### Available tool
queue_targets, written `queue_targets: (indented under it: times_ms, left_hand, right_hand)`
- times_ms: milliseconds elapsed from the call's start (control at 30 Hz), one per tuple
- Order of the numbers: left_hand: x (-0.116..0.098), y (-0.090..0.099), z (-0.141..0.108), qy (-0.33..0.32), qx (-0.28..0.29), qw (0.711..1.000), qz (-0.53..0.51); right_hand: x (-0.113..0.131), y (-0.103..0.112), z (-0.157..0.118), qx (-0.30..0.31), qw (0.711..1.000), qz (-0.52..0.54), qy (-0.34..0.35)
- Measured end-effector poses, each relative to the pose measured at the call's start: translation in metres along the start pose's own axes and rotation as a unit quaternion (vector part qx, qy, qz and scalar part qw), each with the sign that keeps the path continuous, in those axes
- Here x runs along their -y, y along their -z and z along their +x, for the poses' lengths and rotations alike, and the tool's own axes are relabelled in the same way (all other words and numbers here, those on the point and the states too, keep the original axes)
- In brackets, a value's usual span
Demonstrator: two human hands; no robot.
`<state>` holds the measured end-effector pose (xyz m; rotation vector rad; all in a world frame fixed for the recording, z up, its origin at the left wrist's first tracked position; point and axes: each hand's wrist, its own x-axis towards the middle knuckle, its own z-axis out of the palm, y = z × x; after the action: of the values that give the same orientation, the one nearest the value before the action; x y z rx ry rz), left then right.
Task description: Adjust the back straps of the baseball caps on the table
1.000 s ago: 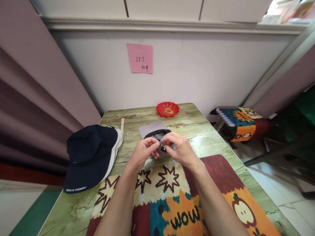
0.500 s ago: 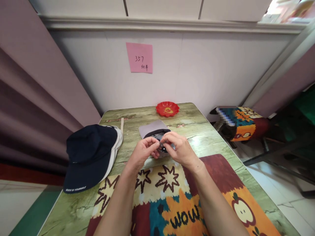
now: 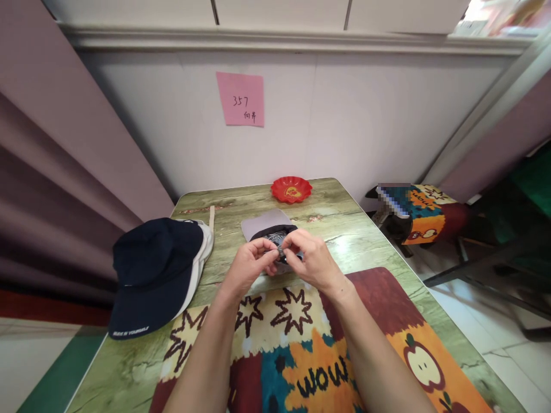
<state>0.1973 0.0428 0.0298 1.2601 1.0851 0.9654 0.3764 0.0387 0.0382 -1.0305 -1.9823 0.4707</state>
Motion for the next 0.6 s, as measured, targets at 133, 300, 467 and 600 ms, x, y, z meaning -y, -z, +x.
queue_targets:
  times_ms: [133,300,467,600]
  left_hand:
    - [0.0007,-0.0025,-0.0003,-0.004,-0.002,1.0,0.022]
    - [-0.0015,-0.0025,-0.0011,-0.007,-0.001,1.0,0.03]
    - [-0.0025,-0.0018,-0.0022,-0.008,0.004,0.999,0.039]
    - [-0.0031,-0.0027,-0.0025,-0.006,0.006,0.999,0.04]
  right_hand:
    - [-0.0011,-0.0015,-0.0006,0.01,1.0,-0.023,-0.001]
    - [-0.001,-0.0033,-0.0005,-0.005,1.0,-0.006,-0.006]
    - [-0.0014,-0.0059,-0.0004,-0.01,1.0,0.009,-0.007]
    - [-0.0023,-0.0059,-0.0002,0.004,0.999,0.033,-0.015]
